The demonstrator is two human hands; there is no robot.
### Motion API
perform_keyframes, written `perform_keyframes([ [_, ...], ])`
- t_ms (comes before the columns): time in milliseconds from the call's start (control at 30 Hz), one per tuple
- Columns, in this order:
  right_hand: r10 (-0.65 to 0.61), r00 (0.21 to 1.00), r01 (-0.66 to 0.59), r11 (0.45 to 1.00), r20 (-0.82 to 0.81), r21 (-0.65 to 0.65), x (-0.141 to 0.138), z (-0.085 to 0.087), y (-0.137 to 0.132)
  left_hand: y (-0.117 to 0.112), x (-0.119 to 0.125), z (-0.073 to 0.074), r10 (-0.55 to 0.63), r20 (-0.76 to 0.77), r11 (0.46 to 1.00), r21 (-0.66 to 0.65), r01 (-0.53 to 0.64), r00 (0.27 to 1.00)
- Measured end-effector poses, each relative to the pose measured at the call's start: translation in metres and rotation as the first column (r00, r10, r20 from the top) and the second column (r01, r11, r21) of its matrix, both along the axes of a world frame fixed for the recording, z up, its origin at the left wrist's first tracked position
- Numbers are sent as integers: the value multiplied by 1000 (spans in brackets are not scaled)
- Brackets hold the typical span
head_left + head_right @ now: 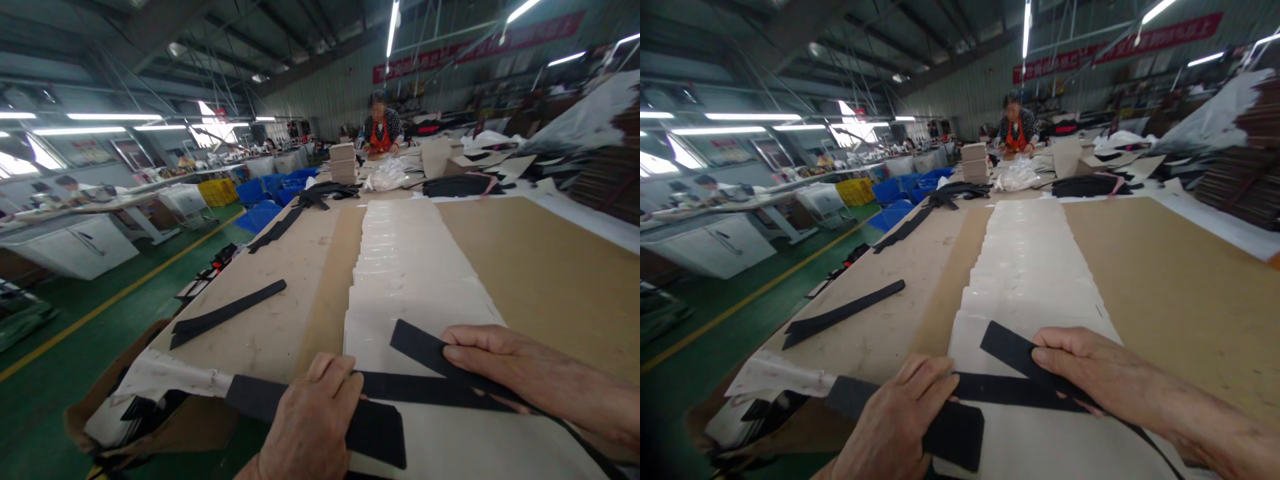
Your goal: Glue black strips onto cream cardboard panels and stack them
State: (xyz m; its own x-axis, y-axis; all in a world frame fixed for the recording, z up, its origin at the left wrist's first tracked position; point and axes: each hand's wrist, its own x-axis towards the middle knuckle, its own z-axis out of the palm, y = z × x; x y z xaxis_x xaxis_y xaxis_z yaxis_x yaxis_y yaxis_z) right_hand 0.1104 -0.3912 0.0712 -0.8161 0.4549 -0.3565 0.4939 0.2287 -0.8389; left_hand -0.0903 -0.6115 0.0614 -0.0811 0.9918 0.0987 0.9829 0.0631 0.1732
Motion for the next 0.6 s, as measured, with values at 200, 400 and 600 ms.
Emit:
perform_keyframes([
  [200, 212, 975, -214, 977, 70, 22, -67, 5, -1, 14, -5, -23, -19, -4, 992, -127, 18, 1000],
  [400, 311, 943, -324, 939, 116, 115, -96, 0, 2, 12, -7, -31, -23, -29, 996, -82, 20, 999],
  [600, 324, 937, -346, 916, 133, 201, -102, -11, 8, 11, -11, -41, -55, -42, 997, -52, 53, 998],
])
